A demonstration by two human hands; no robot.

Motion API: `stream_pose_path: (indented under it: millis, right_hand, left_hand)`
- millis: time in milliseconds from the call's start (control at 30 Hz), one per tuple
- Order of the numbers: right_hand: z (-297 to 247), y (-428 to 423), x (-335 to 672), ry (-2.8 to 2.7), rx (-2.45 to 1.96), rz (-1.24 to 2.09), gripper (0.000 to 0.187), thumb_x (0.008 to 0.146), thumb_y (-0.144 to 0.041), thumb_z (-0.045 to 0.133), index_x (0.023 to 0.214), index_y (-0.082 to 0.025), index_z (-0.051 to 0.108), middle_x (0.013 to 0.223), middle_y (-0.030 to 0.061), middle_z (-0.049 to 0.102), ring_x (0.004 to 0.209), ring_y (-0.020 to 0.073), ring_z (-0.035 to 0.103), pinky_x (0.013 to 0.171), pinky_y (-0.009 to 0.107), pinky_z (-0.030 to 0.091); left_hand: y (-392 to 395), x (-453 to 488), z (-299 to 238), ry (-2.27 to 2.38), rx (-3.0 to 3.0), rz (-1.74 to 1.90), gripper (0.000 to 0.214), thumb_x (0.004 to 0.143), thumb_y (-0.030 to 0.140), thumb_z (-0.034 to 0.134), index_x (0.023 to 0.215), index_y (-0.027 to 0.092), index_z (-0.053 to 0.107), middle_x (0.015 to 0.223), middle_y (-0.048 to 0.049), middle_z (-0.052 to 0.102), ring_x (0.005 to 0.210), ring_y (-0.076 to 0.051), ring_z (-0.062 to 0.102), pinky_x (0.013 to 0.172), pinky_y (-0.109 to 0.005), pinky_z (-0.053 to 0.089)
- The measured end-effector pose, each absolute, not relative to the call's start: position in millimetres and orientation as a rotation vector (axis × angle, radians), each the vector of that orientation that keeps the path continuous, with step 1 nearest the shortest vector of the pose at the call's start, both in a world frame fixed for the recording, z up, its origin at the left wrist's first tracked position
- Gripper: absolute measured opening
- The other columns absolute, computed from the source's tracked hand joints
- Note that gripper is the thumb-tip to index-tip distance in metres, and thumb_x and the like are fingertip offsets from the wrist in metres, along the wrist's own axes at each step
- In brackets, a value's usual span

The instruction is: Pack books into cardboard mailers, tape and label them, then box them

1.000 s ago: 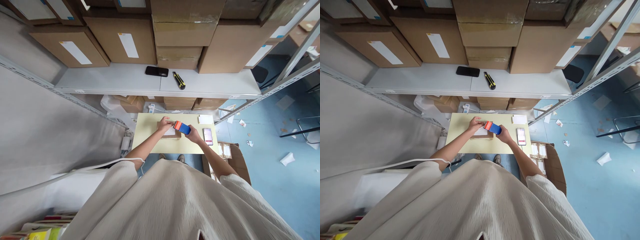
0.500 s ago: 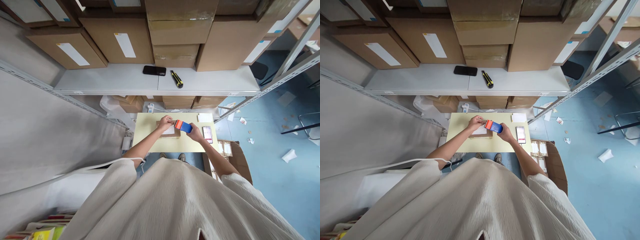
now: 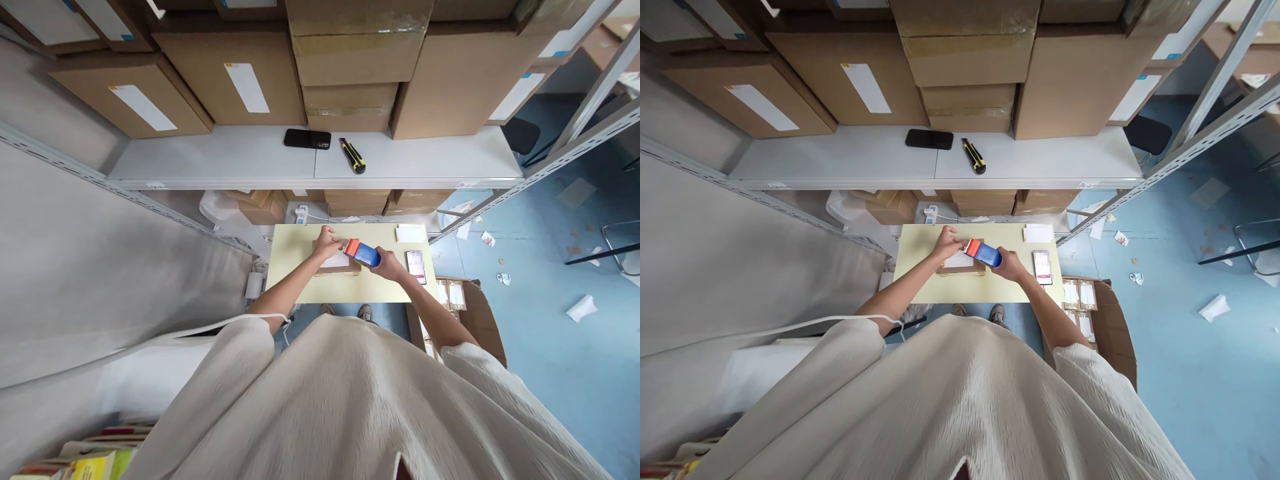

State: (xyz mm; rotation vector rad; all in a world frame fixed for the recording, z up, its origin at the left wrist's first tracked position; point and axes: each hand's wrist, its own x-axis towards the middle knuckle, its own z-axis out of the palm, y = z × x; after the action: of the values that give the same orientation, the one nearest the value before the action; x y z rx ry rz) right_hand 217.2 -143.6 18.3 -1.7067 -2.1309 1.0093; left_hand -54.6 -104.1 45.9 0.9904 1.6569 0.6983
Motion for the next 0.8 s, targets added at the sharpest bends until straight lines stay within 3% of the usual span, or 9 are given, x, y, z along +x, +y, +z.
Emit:
stream_pose_path:
  millis: [200, 500, 633, 800]
  right_hand:
    - [13.9, -147.8, 237.0, -2.086, -1.763, 1.021, 0.04, 0.078, -0.035, 0.089, 0.108, -0.026, 0.064, 0.096, 0.0087, 0.081, 0.084, 0.0277, 0.072, 0.072, 0.032, 0.047]
    - [4.2, -182.8, 275.9, -1.801, -1.895, 1.159, 0.055, 0.079, -0.067, 0.092, 0.096, -0.028, 0.057, 0.08, 0.0015, 0.071, 0.068, 0.0207, 0.061, 0.061, 0.033, 0.046]
    - [-10.0, -205.5, 279.4, -1.603, -1.932, 1.294, 0.054, 0.076, -0.063, 0.094, 0.094, -0.028, 0.057, 0.08, 0.0013, 0.071, 0.069, 0.0207, 0.063, 0.059, 0.033, 0.047]
    - [-42.6, -234.3, 278.4, -1.383, -2.0, 1.399, 0.047, 0.072, -0.052, 0.095, 0.092, -0.026, 0.06, 0.079, 0.0002, 0.072, 0.073, 0.0207, 0.067, 0.06, 0.029, 0.049]
  left_hand:
    - [-91.0, -65.2, 36.1, 1.712, 0.995, 0.685, 0.066, 0.073, 0.009, 0.087, 0.12, 0.03, 0.047, 0.084, 0.0078, 0.068, 0.071, -0.014, 0.07, 0.068, -0.024, 0.05]
    - [-64.1, -60.4, 30.7, 1.738, 1.091, 0.528, 0.073, 0.068, 0.008, 0.085, 0.13, 0.028, 0.052, 0.083, 0.0071, 0.069, 0.072, -0.017, 0.067, 0.072, -0.027, 0.051]
    - [-45.6, -27.8, 23.4, 1.728, 1.275, 0.376, 0.069, 0.068, 0.003, 0.084, 0.127, 0.028, 0.058, 0.082, 0.0055, 0.071, 0.077, -0.021, 0.069, 0.08, -0.031, 0.055]
    - [-25.7, 13.7, 12.5, 1.691, 1.547, 0.207, 0.062, 0.069, -0.002, 0.088, 0.121, 0.022, 0.065, 0.097, -0.0043, 0.075, 0.103, -0.028, 0.075, 0.099, -0.034, 0.055]
